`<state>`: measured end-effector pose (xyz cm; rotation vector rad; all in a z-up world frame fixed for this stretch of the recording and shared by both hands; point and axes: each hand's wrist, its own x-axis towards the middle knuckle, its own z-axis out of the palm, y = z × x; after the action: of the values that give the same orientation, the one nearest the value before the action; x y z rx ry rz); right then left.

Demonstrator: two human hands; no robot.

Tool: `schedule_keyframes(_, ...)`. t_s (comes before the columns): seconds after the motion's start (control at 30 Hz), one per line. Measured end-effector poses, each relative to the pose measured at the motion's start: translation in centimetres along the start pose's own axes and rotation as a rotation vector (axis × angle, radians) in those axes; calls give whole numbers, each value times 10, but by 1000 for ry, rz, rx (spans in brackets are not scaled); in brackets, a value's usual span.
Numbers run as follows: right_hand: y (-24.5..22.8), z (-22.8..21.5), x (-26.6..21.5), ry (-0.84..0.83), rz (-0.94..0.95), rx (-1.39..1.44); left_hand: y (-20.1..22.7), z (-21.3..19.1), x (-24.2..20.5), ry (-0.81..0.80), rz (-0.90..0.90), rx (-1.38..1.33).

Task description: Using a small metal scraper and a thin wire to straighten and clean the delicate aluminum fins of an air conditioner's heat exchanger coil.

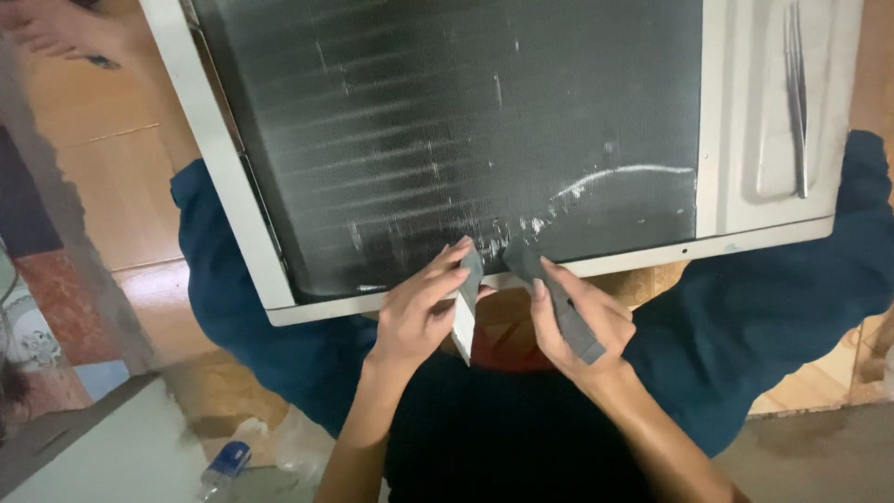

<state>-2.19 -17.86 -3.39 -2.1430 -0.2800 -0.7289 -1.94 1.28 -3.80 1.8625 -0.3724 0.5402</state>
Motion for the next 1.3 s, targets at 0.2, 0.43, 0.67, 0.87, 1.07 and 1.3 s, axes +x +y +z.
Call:
schedule_keyframes(0.2, 65, -17, 32, 2, -320, -204, -24, -19, -11, 126, 112, 57)
schedule_keyframes(0.43, 61, -63, 105, -456, -349, -438, -16, -51, 10, 211, 114, 121)
schedule_keyframes(0.67, 121, -97, 105, -198, -205, -544, -30, -81, 20, 18, 11, 555)
schedule_keyframes(0.87, 134, -84, 90, 24, -218, -629, -11, -93, 40, -128, -106, 551)
schedule_keyframes(1.07, 26, -80, 27, -256, 259, 113, 11, -78, 2, -55, -278, 511)
schedule_keyframes(1.3, -51, -49, -41, -462, 743, 220, 55, 17, -40, 35, -879, -360)
